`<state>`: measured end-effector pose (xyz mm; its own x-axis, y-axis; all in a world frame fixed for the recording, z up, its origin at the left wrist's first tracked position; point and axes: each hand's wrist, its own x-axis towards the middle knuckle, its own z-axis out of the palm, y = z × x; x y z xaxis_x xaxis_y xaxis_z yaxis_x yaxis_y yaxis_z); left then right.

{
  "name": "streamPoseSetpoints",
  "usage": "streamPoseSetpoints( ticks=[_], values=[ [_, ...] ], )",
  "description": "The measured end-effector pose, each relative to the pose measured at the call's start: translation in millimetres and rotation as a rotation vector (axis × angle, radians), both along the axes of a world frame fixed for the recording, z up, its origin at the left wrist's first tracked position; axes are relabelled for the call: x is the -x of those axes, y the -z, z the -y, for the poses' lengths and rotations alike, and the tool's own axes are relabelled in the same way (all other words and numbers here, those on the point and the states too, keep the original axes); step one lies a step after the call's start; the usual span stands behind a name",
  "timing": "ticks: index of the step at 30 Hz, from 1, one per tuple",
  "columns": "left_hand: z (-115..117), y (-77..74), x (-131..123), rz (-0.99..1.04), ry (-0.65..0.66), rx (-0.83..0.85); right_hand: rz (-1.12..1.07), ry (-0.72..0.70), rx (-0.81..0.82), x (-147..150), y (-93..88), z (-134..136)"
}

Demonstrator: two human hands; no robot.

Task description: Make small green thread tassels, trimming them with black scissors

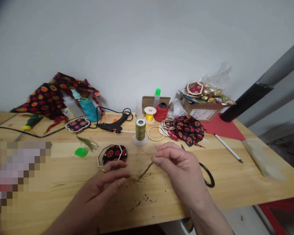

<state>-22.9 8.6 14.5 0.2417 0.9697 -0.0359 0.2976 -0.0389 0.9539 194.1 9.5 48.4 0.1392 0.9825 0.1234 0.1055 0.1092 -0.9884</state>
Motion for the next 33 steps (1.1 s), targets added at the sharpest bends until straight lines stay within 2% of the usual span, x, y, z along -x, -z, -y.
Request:
streamPoseSetpoints(
  ticks=[3, 5, 7, 11, 14, 21, 26, 29, 33],
  values=[
    [-7.0, -13.8, 10.1, -0.114, -0.167, -0.271, 0.102, -0.027, -0.022, -0.3, -9.1, 2.1],
    [-8.8, -24.0, 10.9, -0.054, -0.201, -0.324, 0.161, -0.073, -0.025, 3.1, -14.7, 3.2],
    [-8.8, -32.6, 6.5, 0.051, -0.115, -0.239, 0.199, -0.134, -0.019, 8.7, -19.1, 3.7],
    [-7.3, -38.1, -8.9, 0.320, 0.192, 0.201, 0.265, -0.209, -0.032, 20.8, -23.9, 3.0],
    [-7.5, -34.9, -16.5, 0.457, 0.276, 0.355, 0.292, -0.224, -0.022, 26.3, -25.0, 1.6],
    [-8.3, -30.5, -18.9, 0.372, 0.205, 0.416, 0.242, -0.262, 0.041, 28.3, -22.0, 0.3],
    [-6.3, -28.6, -19.5, 0.336, 0.173, 0.446, 0.143, -0.350, 0.068, 28.5, -18.4, -1.1],
    [-4.2, -26.3, -17.8, 0.358, 0.152, 0.376, 0.024, -0.419, 0.055, 27.4, -13.7, -1.4],
    [-3.1, -20.4, -15.8, 0.488, 0.031, 0.206, -0.215, -0.504, 0.066, 29.3, -1.6, -0.6]
  ],
)
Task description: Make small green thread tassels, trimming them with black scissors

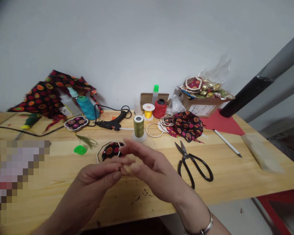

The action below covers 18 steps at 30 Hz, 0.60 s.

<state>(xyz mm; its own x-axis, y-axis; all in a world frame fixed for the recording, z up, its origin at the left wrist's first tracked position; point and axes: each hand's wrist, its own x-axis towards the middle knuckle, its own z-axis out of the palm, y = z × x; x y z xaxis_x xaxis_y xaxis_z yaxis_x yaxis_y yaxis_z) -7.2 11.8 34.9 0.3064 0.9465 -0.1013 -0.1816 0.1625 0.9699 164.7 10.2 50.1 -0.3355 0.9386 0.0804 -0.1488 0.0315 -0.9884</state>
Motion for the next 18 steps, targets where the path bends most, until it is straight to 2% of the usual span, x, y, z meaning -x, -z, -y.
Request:
streamPoseSetpoints(
  ticks=[4, 9, 12, 18],
  values=[
    [-0.8, 7.0, -0.7, 0.090, -0.121, -0.044, -0.071, -0.081, -0.016, 9.1, 9.5, 0.9],
    [-1.0, 12.4, -1.6, 0.170, -0.231, 0.012, 0.027, -0.041, -0.096, 17.4, 13.3, 0.5],
    [-0.3, 13.9, -2.0, 0.210, -0.251, 0.047, 0.046, 0.014, -0.133, 19.8, 17.1, -0.1],
    [3.7, 16.4, -1.3, 0.202, -0.234, 0.050, 0.107, 0.074, -0.039, 24.7, 24.7, 4.6]
  ],
)
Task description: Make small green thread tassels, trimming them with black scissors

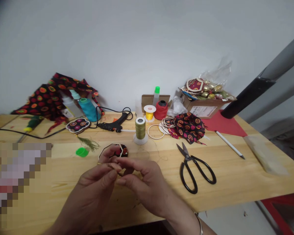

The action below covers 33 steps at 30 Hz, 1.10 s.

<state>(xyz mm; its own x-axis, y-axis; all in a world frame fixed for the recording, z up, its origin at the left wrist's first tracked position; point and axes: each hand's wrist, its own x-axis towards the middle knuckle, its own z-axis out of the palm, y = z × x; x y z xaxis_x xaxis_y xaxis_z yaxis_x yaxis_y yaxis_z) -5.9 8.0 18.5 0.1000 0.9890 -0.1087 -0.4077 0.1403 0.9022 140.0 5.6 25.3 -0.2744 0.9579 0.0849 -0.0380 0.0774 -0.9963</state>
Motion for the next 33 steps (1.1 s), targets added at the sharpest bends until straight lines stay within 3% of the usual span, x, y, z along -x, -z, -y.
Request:
streamPoseSetpoints(
  ticks=[9, 19, 29, 33],
  values=[
    [-2.5, -0.5, -0.4, 0.157, -0.006, 0.014, 0.133, 0.130, -0.096, -1.8, 1.5, 1.3],
    [-15.1, -12.8, 20.9, 0.356, -0.094, 0.115, 0.268, 0.188, -0.052, -24.0, 7.4, -2.0],
    [-18.2, -0.3, 40.5, 0.298, -0.216, 0.162, 0.277, 0.278, -0.026, -39.9, 11.4, -6.0],
    [-12.3, 8.2, 46.0, 0.285, -0.202, 0.191, 0.277, 0.288, -0.008, -42.5, 9.1, -5.4]
  ],
)
